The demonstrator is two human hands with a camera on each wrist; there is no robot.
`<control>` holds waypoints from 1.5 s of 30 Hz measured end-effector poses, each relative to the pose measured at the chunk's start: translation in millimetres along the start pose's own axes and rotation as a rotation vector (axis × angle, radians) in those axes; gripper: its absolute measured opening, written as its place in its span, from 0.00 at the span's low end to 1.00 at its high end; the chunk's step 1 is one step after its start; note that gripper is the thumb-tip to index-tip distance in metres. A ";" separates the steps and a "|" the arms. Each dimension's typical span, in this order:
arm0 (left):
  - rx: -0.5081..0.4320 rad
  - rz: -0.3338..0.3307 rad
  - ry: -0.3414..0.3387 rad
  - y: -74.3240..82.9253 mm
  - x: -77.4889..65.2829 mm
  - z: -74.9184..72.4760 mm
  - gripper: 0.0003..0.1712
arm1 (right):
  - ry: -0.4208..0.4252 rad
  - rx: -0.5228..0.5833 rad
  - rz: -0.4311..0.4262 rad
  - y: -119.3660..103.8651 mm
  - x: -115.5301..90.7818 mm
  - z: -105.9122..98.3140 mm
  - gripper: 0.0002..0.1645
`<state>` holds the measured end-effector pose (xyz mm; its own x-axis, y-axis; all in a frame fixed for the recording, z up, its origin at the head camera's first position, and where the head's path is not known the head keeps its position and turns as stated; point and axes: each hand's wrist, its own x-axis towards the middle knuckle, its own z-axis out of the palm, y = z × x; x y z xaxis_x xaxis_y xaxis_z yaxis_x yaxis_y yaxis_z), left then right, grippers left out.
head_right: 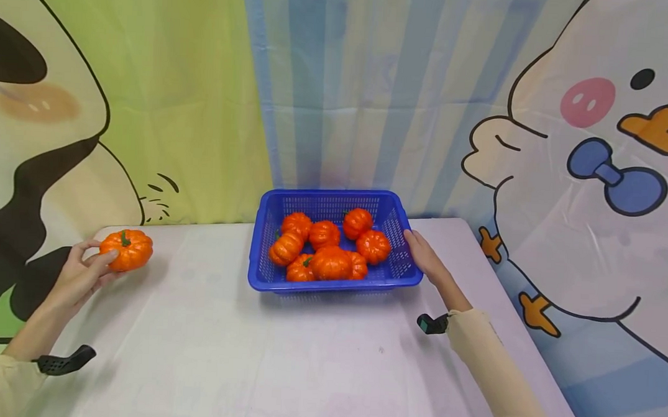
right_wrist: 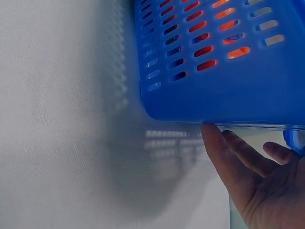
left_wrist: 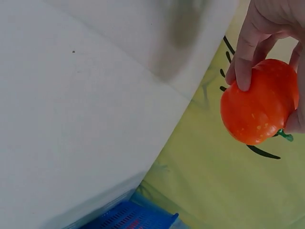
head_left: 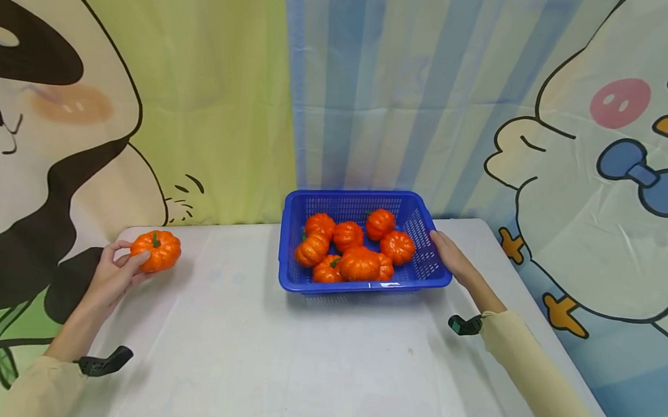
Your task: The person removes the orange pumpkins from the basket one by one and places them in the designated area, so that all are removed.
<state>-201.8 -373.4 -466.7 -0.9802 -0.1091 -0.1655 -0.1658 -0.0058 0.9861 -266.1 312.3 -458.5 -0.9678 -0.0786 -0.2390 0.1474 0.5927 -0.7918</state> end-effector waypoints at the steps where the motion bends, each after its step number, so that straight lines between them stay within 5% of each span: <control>1: 0.014 -0.014 0.019 -1.3 1.1 -0.3 0.26 | -0.004 -0.001 0.001 0.1 0.4 0.1 0.46; 5: 0.075 -0.048 0.051 -4.4 4.5 -1.4 0.28 | -0.005 0.000 0.009 -0.1 1.4 0.5 0.47; 13: 0.220 0.008 -0.053 -6.9 6.2 -4.6 0.42 | -0.013 0.002 0.009 0.5 0.8 -0.5 0.47; 19: 0.433 -0.010 0.015 -9.1 8.6 -2.0 0.46 | -0.016 0.002 0.008 1.1 0.8 -0.5 0.47; 22: 0.470 -0.012 0.049 -10.9 10.2 -1.1 0.48 | -0.015 0.005 0.002 1.3 1.0 -0.7 0.46; 26: 0.489 0.034 0.083 -14.8 13.2 -1.5 0.38 | -0.028 0.021 0.004 -9.2 -6.5 -2.2 0.42; 31: 0.590 0.090 0.054 -19.6 23.1 -4.7 0.46 | -0.033 0.018 0.018 -16.9 -12.4 -3.7 0.40; 36: 0.697 0.159 0.027 -18.9 32.3 -8.7 0.45 | -0.010 -0.009 0.005 2.1 1.2 -1.4 0.46; 45: 0.781 0.121 0.066 -19.2 46.2 -2.1 0.48 | -0.006 -0.012 0.002 3.7 3.4 -0.8 0.47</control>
<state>-243.6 -380.4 -493.2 -0.9918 -0.1231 -0.0331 -0.1109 0.7060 0.6995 -269.0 314.8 -461.8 -0.9662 -0.0824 -0.2443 0.1471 0.6022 -0.7847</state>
